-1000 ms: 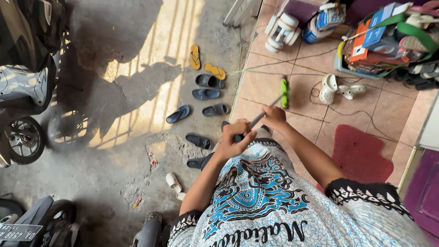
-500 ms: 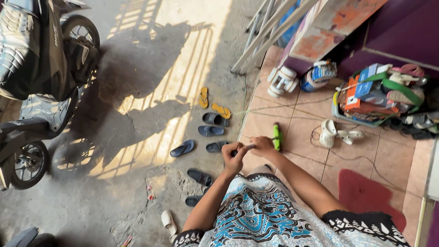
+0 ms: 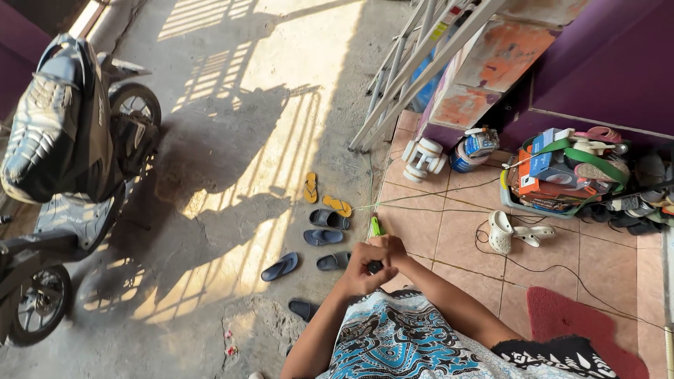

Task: The person sweeps a tiled floor area using a green broom. They move the broom back and forth across the tiles, navigating around scattered footwear and a red mat. The person adjusts their position to cover different sections of the floor near a purple door and a motorcycle.

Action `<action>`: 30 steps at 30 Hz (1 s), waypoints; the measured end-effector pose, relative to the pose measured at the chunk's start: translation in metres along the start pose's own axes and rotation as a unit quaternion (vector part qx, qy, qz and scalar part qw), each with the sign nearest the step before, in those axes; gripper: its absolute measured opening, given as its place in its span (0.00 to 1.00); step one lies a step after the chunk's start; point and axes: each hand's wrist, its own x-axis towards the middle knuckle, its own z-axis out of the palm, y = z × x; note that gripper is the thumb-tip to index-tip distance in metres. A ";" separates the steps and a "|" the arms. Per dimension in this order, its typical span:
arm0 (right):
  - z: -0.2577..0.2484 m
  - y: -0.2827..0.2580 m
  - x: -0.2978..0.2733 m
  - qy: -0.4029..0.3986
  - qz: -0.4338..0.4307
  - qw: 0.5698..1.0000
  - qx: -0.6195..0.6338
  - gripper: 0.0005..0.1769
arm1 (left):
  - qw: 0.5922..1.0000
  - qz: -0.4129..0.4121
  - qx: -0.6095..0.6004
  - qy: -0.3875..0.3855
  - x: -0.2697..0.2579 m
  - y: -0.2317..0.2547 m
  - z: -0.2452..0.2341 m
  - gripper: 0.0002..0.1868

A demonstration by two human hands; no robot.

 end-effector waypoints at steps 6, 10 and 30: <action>-0.003 0.031 -0.034 0.080 -0.011 0.996 -0.024 0.14 | 0.985 0.133 -0.064 -0.089 0.040 0.015 0.037 0.18; -0.009 0.082 -0.055 0.122 0.015 0.992 -0.016 0.13 | 0.984 0.066 -0.035 -0.160 0.049 -0.002 0.072 0.19; -0.023 0.264 -0.298 0.670 -0.174 0.599 0.402 0.09 | 0.849 0.089 0.007 -0.520 0.105 -0.084 0.418 0.10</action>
